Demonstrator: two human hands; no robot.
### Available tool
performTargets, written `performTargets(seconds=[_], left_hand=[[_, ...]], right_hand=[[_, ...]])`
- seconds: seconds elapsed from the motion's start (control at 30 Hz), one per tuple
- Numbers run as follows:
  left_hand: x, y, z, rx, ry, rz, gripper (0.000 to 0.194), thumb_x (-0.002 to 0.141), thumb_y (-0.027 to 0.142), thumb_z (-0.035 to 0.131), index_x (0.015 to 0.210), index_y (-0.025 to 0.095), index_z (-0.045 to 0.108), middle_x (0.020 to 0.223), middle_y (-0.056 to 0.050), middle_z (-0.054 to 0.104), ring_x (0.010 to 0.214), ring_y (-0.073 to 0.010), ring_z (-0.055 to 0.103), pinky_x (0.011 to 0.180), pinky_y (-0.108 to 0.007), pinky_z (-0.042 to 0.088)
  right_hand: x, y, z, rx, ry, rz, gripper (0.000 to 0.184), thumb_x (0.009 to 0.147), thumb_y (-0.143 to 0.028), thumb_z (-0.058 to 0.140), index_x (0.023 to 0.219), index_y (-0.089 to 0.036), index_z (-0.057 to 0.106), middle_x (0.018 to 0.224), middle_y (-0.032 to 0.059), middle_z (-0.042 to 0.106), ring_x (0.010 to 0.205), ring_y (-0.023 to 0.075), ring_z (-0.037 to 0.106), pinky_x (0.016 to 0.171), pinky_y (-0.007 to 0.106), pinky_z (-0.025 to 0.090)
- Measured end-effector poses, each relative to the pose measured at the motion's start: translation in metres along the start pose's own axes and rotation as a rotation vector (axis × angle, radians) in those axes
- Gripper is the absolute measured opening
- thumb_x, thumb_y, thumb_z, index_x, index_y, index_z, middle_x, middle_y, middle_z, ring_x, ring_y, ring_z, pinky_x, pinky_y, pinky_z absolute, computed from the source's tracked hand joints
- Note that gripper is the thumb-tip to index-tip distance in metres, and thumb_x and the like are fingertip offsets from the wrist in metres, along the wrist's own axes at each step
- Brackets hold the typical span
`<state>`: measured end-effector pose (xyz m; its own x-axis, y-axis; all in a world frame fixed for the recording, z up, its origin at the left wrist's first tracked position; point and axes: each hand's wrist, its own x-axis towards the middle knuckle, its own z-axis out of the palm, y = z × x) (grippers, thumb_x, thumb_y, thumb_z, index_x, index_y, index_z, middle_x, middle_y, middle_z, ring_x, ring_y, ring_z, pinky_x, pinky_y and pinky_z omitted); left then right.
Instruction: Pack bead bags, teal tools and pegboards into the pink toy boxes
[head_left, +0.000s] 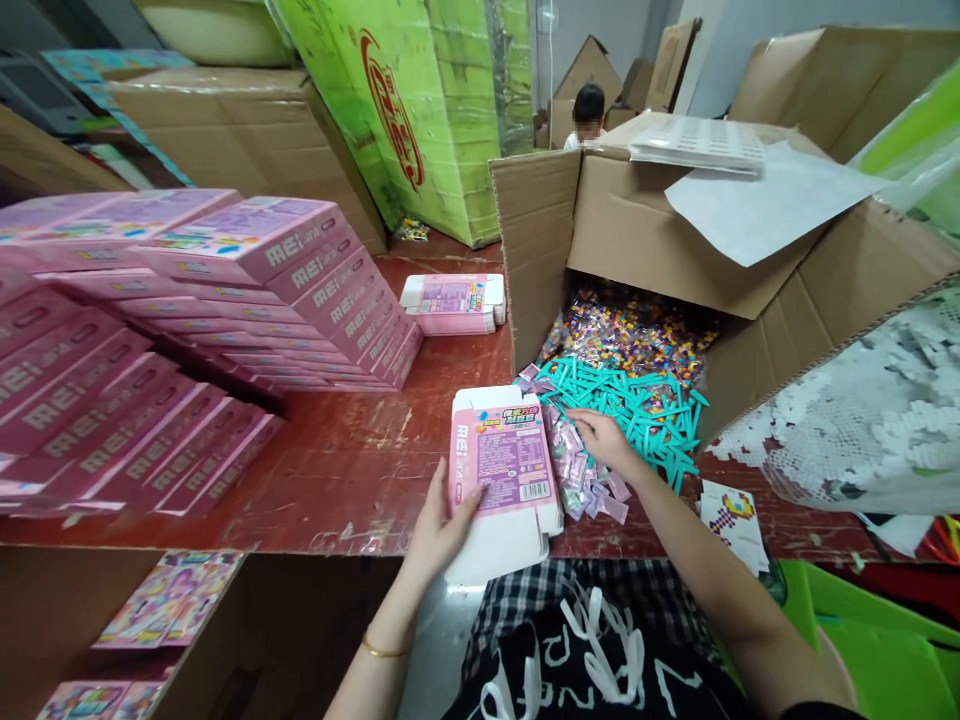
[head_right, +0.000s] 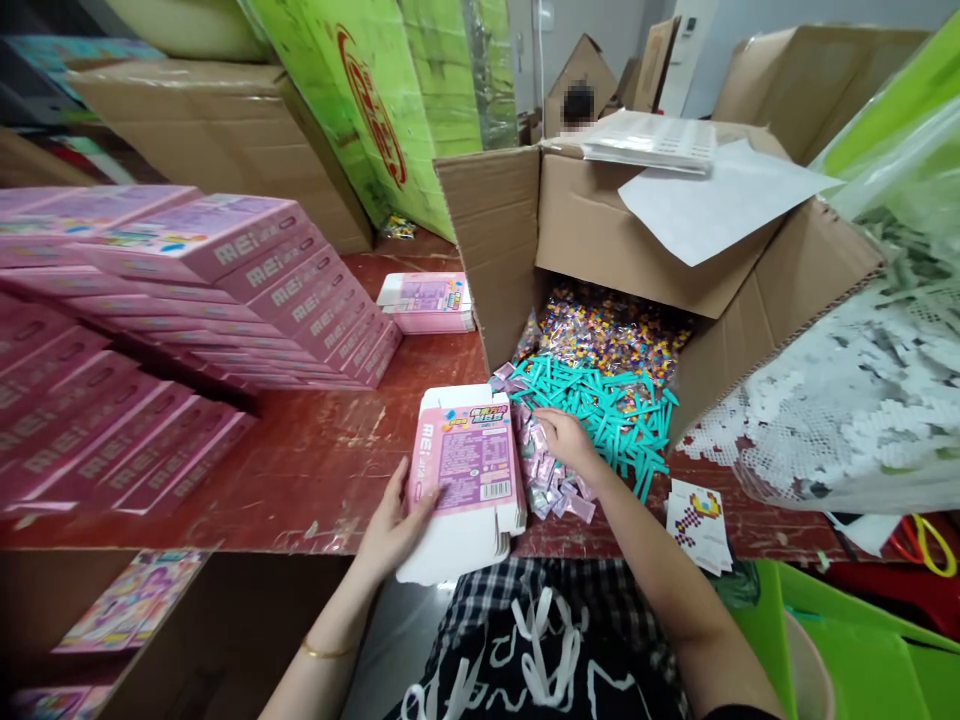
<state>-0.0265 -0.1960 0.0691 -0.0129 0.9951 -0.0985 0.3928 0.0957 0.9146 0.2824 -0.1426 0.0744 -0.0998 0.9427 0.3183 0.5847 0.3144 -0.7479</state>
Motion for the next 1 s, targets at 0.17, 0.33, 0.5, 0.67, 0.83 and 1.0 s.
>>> performTargets(seconds=[0.17,0.33,0.5,0.67,0.83,1.0], left_hand=[[-0.016,0.001,0.02,0.36,0.046,0.231,0.103,0.077,0.056,0.066,0.153,0.011,0.012,0.158,-0.024,0.016,0.146,-0.0371,0.018,0.115,-0.057,0.025],[-0.019,0.003,0.023,0.51,0.089,0.28,0.108,0.08,0.059,0.06,0.152,0.005,0.001,0.154,-0.031,0.021,0.142,-0.0407,0.027,0.111,-0.062,0.028],[-0.048,0.056,0.009,0.57,0.285,0.469,0.11,0.072,0.062,0.069,0.15,0.003,0.018,0.151,-0.032,0.027,0.14,-0.0433,0.029,0.111,-0.066,0.023],[-0.076,0.119,0.006,-0.035,-0.18,0.363,0.037,0.087,0.044,0.06,0.108,0.015,0.069,0.1,-0.01,0.075,0.088,-0.0263,0.071,0.081,-0.038,0.058],[-0.087,0.105,0.033,-0.505,-0.433,0.129,0.031,0.083,0.041,0.066,0.093,0.012,0.071,0.091,-0.011,0.076,0.081,-0.025,0.071,0.073,-0.035,0.059],[-0.08,0.08,0.082,-0.488,-0.403,0.191,0.054,0.081,0.04,0.069,0.127,0.018,0.054,0.124,-0.012,0.064,0.112,-0.0251,0.061,0.096,-0.039,0.049]], right_hand=[[0.062,-0.04,0.033,-0.014,-0.156,-0.038,0.028,0.091,-0.017,0.053,0.116,-0.015,0.066,0.118,0.011,0.065,0.112,0.0195,0.06,0.099,0.034,0.046],[0.113,-0.072,0.064,-0.05,-0.384,-0.009,0.033,0.058,-0.024,0.088,0.082,-0.012,0.069,0.081,0.0066,0.068,0.081,0.0217,0.063,0.075,0.031,0.049],[0.085,-0.122,0.018,0.186,-0.422,-0.1,0.022,0.079,-0.031,0.074,0.071,-0.014,0.062,0.065,-0.0019,0.059,0.059,0.0109,0.053,0.056,0.022,0.042],[0.006,-0.18,-0.049,0.309,-0.029,-0.469,0.015,0.089,-0.03,0.065,0.079,-0.018,0.064,0.079,0.0024,0.061,0.074,0.0152,0.059,0.068,0.028,0.05],[-0.076,-0.146,-0.068,-0.189,0.625,-0.286,0.053,0.075,-0.037,0.078,0.122,-0.023,0.058,0.132,0.0115,0.049,0.127,0.0333,0.043,0.108,0.053,0.033],[-0.147,-0.088,-0.043,0.308,0.327,0.185,0.039,0.09,-0.043,0.058,0.122,-0.022,0.056,0.107,0.0069,0.063,0.097,0.0234,0.062,0.083,0.036,0.052]])
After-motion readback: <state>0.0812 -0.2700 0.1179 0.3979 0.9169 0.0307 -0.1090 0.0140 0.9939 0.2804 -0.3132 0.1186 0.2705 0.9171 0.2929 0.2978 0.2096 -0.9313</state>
